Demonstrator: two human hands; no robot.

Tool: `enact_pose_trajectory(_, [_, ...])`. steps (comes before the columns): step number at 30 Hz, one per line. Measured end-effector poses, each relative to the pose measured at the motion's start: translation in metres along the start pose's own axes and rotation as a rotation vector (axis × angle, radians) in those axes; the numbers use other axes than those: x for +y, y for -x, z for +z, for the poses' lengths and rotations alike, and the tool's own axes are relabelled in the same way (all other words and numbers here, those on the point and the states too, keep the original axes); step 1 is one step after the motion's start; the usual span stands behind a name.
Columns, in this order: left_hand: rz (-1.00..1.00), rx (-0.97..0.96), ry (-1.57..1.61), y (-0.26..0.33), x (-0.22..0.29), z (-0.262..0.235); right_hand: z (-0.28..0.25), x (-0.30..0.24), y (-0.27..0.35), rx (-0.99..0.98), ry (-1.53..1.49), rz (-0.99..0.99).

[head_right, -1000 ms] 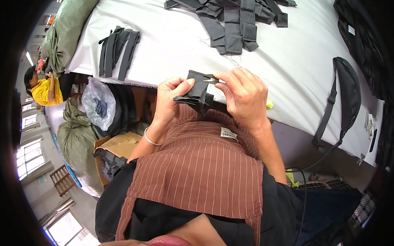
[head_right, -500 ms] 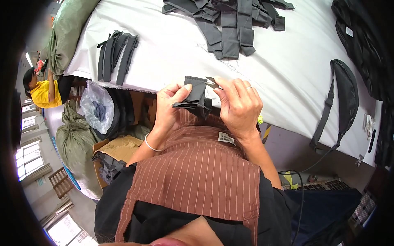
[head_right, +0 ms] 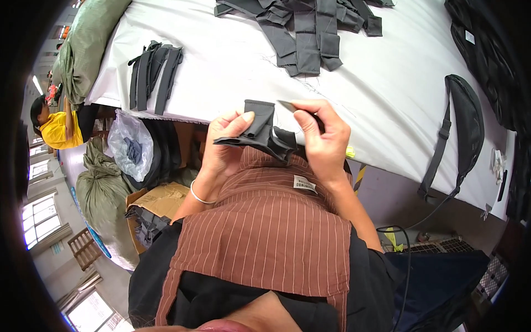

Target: Trimming loose threads from grey fabric components using a small pair of snips.

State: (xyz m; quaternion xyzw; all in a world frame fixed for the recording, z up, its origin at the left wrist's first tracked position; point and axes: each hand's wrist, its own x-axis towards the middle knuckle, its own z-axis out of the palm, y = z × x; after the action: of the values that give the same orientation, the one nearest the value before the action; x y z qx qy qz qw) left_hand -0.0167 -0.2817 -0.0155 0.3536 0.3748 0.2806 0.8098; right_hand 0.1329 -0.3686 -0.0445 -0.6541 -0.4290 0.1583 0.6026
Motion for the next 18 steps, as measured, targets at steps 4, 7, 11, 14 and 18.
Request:
enact_pose_trajectory(4, [0.469, -0.327, -0.169, 0.010, 0.024, 0.003, -0.011, -0.019, -0.009, 0.000, -0.457, 0.219])
enact_pose_trajectory(7, [0.568, -0.335, -0.348, -0.007, 0.025, 0.000, -0.012, -0.024, -0.013, -0.029, -0.394, 0.181])
enact_pose_trajectory(11, [0.438, -0.242, -0.299, -0.022, -0.004, -0.015, -0.010, -0.017, -0.009, -0.105, -0.362, 0.255])
enact_pose_trajectory(14, [0.524, -0.254, -0.400, -0.025, -0.010, -0.016, -0.008, -0.012, -0.009, -0.190, -0.379, 0.275])
enact_pose_trajectory(18, [0.441, -0.131, -0.245, -0.024, -0.014, -0.010, -0.004, -0.014, -0.006, -0.237, -0.124, 0.139])
